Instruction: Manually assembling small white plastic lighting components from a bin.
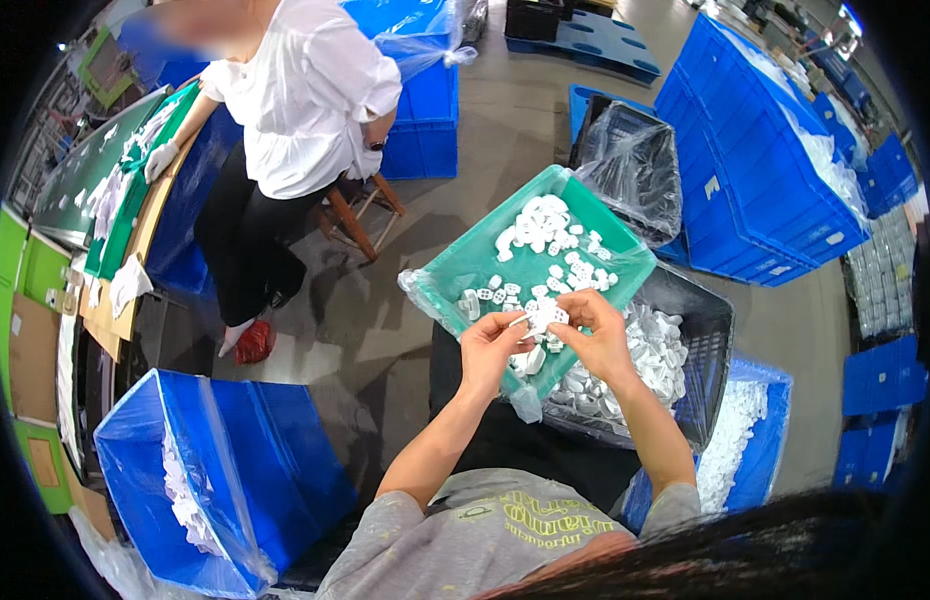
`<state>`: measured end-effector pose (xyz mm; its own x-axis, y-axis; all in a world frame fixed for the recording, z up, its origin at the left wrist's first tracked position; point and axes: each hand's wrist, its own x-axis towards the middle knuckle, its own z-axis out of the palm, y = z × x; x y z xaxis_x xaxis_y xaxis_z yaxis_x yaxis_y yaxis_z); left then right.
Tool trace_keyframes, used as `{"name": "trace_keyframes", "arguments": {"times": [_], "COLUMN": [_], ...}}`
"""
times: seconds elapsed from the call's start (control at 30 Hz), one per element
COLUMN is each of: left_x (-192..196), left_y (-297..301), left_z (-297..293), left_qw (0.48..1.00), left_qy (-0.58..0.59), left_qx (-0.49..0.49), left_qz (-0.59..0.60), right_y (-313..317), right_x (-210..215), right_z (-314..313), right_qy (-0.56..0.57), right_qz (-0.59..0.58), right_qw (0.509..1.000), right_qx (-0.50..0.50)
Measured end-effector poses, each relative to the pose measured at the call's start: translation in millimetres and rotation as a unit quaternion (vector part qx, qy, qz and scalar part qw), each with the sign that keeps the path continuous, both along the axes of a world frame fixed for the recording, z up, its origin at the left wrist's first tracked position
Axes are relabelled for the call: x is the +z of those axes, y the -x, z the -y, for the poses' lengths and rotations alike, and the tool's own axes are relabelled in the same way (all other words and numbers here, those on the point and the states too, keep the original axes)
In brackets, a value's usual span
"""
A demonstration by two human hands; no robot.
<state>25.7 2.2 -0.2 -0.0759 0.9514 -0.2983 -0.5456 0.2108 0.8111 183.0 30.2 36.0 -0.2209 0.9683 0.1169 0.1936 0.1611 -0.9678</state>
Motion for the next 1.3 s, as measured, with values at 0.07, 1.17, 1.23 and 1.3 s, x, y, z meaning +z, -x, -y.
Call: {"name": "trace_keyframes", "arguments": {"times": [0.07,1.17,1.23,1.3], "left_x": [4,5,4,5], "left_y": [-10,-25,-24,-22], "left_z": [1,13,13,13], "left_qw": [1.000,0.991,0.990,0.990], "left_qy": [0.001,-0.111,-0.116,-0.121], "left_qx": [-0.018,0.024,0.016,0.008], "left_qz": [0.008,-0.074,-0.074,-0.074], "right_y": [-8,-18,-19,-18], "right_x": [0,-4,-4,0], "right_z": [6,25,23,22], "right_qy": [-0.022,0.062,0.110,0.116], "right_qz": [0.007,-0.061,-0.072,-0.072], "right_qw": [1.000,0.996,0.991,0.990], "right_qx": [-0.012,-0.036,-0.039,-0.041]}}
